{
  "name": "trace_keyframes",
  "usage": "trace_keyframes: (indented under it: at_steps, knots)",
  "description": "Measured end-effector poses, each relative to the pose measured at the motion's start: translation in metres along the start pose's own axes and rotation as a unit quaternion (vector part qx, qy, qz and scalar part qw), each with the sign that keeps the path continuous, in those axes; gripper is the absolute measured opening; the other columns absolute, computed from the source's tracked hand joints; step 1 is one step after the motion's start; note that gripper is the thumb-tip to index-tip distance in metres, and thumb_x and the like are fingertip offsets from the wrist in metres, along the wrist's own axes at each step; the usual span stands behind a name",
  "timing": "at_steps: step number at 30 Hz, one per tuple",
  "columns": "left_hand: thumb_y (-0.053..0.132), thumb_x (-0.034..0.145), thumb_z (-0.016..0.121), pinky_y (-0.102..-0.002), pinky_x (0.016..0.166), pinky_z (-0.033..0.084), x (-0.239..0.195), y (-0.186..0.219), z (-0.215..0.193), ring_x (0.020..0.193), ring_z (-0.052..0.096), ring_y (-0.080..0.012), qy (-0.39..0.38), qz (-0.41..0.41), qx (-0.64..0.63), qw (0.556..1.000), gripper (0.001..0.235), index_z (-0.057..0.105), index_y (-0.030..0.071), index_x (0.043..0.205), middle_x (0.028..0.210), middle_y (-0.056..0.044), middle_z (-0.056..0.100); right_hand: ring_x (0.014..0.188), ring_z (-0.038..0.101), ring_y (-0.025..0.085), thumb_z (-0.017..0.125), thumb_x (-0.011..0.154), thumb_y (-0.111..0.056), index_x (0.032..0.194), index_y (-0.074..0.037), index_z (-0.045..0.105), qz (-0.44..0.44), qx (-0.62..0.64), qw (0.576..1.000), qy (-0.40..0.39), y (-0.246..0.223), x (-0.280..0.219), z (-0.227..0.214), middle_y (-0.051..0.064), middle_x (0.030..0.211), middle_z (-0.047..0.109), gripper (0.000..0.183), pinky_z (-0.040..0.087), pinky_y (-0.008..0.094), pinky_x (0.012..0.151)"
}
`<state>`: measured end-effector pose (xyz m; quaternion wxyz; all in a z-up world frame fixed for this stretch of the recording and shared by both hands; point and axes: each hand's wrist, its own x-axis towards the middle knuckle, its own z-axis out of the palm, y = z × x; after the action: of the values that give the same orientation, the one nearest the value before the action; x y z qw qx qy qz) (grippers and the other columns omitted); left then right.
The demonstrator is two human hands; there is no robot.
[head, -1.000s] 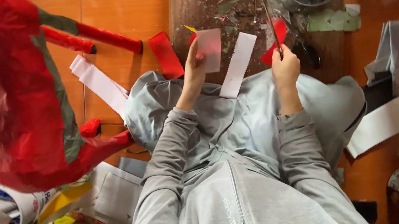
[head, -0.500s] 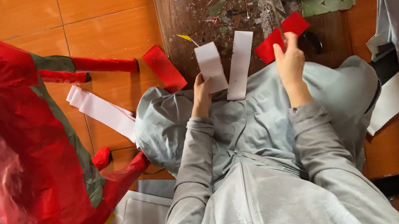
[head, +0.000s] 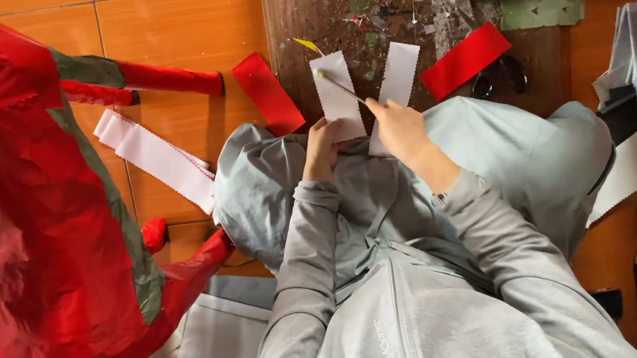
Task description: The recorder cuts paper strips with scissors and glues them onto a red animal-shaped frame.
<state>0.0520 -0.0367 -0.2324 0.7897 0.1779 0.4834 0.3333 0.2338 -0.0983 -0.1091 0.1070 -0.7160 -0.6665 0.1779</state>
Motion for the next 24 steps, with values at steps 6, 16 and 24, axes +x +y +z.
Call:
trace_keyframes:
  at_steps: [6,16,24]
  knots:
    - [0.014,0.102,0.062,-0.047,0.079,0.066,0.023,-0.015,-0.019,0.092,0.069,-0.0299,-0.016,-0.067,-0.068,0.995,0.030,0.058,-0.012,0.116,0.101,-0.016,0.067,0.079,0.065,0.040,0.050,0.091,-0.001,0.141,-0.013,0.062,0.007,0.018,1.000,0.016,-0.001,-0.039,0.002,0.017,0.093,0.064,0.052,0.052,0.051,0.068]
    - [0.013,0.095,0.058,-0.051,0.067,0.052,0.089,-0.078,-0.063,0.073,0.055,-0.0288,0.042,-0.114,-0.117,0.986,0.014,0.053,0.002,0.100,0.085,-0.008,0.053,0.081,0.066,0.044,0.054,0.094,-0.009,0.125,-0.008,0.067,0.055,0.073,0.994,-0.064,-0.021,-0.128,-0.007,0.022,0.095,0.068,0.034,0.052,0.055,0.071]
    - [0.015,0.090,0.049,-0.060,0.077,0.062,0.048,-0.027,-0.025,0.088,0.067,-0.0352,0.051,-0.136,-0.096,0.985,0.027,0.055,-0.002,0.110,0.100,-0.014,0.063,0.087,0.067,0.046,0.052,0.089,-0.005,0.129,-0.004,0.063,0.093,0.079,0.987,-0.106,0.006,-0.129,-0.014,0.027,0.094,0.071,0.041,0.051,0.057,0.076]
